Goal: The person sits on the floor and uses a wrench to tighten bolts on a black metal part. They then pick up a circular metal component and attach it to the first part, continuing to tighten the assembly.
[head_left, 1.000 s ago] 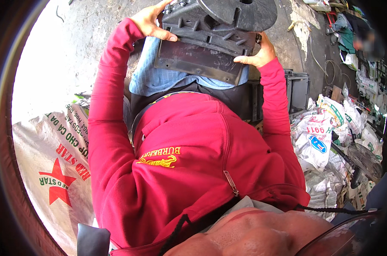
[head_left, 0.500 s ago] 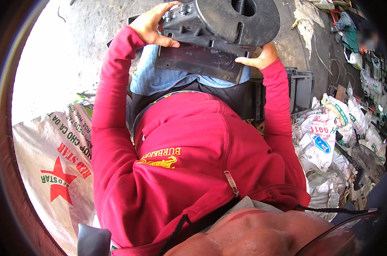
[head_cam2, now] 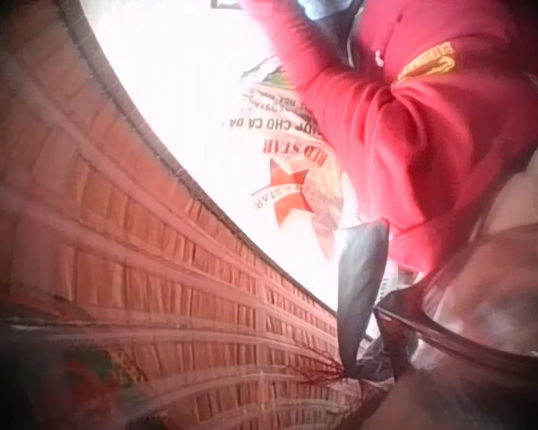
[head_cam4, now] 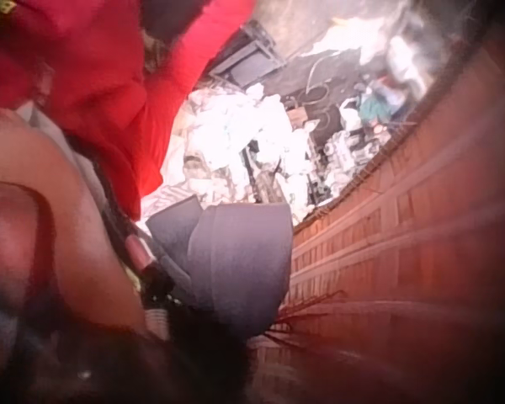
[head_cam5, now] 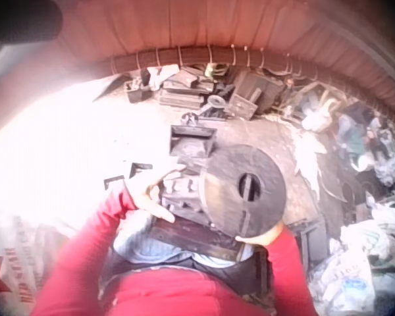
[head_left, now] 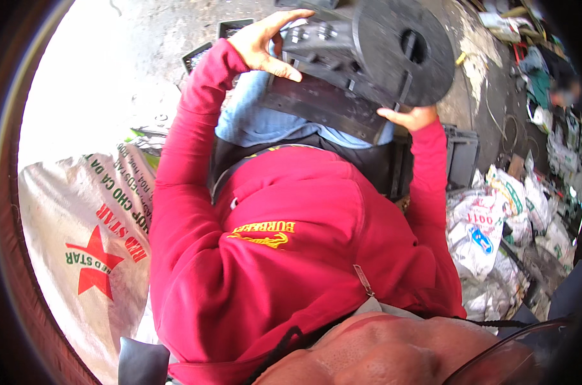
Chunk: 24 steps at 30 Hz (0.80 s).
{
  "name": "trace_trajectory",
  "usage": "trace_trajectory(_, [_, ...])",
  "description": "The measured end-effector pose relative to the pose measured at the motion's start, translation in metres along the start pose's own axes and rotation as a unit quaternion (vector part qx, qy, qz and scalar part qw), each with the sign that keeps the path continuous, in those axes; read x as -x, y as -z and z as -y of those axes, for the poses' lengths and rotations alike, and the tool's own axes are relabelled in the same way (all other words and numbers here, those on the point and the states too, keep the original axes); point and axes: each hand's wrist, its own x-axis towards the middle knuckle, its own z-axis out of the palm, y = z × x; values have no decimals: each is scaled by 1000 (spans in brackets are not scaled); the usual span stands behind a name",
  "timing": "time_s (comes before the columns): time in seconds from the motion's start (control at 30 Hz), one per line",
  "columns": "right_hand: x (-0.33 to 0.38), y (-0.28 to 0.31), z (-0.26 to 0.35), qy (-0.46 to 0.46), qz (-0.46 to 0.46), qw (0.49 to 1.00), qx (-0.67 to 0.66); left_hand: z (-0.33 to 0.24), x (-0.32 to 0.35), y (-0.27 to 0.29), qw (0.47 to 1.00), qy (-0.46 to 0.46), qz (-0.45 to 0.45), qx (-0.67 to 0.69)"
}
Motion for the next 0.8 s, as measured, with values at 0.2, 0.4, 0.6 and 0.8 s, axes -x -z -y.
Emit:
trace_trajectory(0.2, [15,6,-1,-68,65,995,-42,104,79,78,851,324,-401,100])
trace_trajectory(0.4, [11,18,-5,-100,82,987,-93,247,156,10,806,482,-338,-55])
trace_trajectory(0.6, [30,36,-10,-190,76,959,-197,267,57,-28,798,559,-49,-220])
trace_trajectory(0.8, [46,54,-65,-267,81,855,-437,349,12,-78,745,636,-82,-182])
